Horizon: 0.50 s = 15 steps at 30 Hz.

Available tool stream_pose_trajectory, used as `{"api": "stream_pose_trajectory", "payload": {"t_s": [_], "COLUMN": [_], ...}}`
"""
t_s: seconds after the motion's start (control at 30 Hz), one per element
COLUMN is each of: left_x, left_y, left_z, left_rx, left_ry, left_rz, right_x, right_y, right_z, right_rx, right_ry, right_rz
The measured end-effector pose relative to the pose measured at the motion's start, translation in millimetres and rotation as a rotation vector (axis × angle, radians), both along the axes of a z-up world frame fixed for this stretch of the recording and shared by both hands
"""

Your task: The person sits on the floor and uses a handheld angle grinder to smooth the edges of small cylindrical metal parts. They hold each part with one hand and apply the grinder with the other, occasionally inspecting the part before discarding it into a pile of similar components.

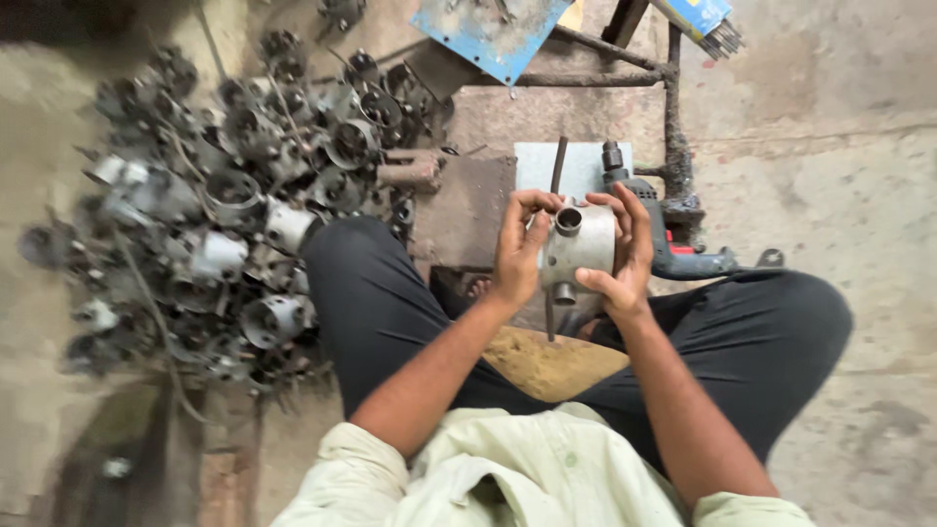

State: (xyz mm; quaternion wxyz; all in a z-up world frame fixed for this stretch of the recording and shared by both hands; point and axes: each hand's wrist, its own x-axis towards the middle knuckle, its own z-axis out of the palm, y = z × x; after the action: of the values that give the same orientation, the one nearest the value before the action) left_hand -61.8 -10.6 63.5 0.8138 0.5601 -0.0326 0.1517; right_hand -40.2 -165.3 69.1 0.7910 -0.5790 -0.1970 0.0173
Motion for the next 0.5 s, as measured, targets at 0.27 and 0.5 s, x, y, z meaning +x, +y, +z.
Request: {"api": "stream_pose_trajectory", "payload": {"t_s": [0.27, 0.5], "left_x": [8.7, 4.3], "left_y": [-0.6, 13.9], "left_z": [-10.8, 0.0], "left_rx": [0.028, 0.073], "left_ry": [0.106, 0.062], "left_rz": [-0.010, -0.057], "right_x": [-0.5, -5.0], "right_y": [1.0, 5.5], "right_z": [-6.8, -14.8], "right_rx": [0.039, 0.087], "right_ry": [0.140, 0.203], "right_rz": [-0.007, -0.001]}}
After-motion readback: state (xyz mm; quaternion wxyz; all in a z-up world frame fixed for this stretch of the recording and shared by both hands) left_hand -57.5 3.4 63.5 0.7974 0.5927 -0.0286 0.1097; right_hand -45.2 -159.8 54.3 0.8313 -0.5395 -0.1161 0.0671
